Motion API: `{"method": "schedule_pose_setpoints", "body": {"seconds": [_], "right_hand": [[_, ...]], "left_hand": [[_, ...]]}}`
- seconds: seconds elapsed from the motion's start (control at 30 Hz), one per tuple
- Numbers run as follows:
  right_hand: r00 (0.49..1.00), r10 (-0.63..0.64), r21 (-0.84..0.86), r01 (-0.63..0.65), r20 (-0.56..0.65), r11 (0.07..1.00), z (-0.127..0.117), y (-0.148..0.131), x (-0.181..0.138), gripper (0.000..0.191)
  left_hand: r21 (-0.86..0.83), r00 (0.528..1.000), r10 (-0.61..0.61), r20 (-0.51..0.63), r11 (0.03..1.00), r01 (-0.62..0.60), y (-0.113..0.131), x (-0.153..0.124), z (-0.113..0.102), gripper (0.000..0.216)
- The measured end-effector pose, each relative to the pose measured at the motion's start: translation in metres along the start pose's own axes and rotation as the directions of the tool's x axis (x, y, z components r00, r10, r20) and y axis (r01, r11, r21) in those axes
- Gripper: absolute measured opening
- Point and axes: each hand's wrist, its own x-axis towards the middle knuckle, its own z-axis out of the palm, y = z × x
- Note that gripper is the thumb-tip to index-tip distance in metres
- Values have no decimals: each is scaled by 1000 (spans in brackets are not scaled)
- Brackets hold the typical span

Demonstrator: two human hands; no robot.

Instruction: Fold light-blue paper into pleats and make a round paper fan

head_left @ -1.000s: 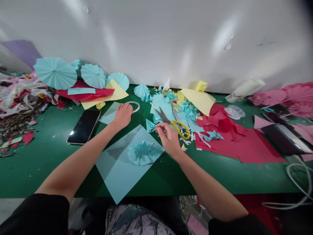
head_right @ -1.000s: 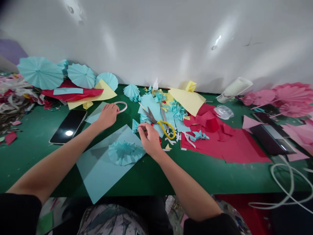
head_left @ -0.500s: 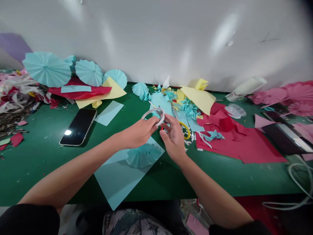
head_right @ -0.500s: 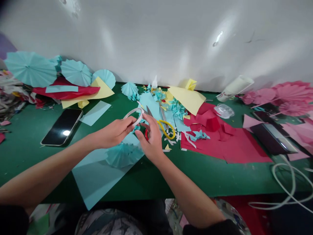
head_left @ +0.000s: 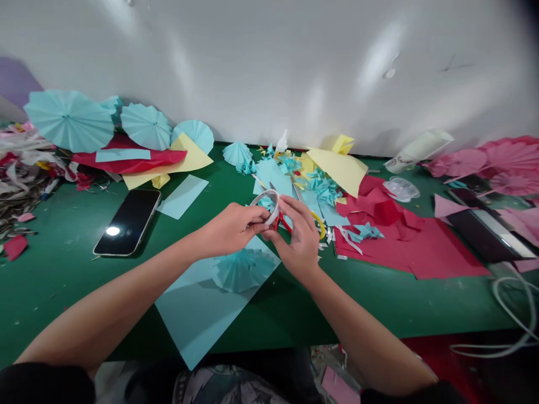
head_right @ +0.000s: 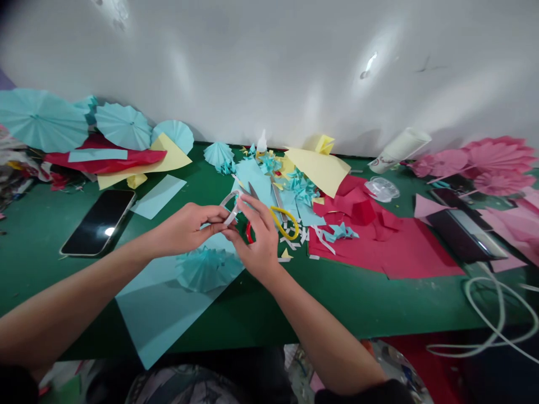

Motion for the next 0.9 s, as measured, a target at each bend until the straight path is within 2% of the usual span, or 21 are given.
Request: {"method": "schedule_pose_setpoints", "body": {"seconds": [0.13, 0.23, 0.4, 0.57, 0.77, 0.9], "right_hand": [[999, 1, 14, 0, -32, 1000, 1, -3, 0, 26], [995, 92, 79, -89, -39, 993, 4, 1, -2, 20], [972, 236, 247, -225, -12, 942, 8, 9, -5, 12], [971, 238, 237, -231, 2, 944, 7, 8, -5, 9], [973, 232, 317, -223, 10, 922, 6, 4, -3, 10], [969, 244, 273, -248, 47, 929, 5, 3, -1, 6]], "left_hand": [[-146, 998, -62, -16, 988, 59, 5, 0, 2, 18], [-193, 997, -65, 28, 979, 70, 9, -1, 4, 19], [-76, 999, 7, 35, 997, -5, 10, -3, 6, 17], [19, 998, 45, 37, 999, -45, 5, -2, 7, 17], [71, 996, 67, 53, 995, -70, 2, -2, 6, 18], [100, 995, 69, 67, 992, -75, 3, -4, 4, 20]]}}
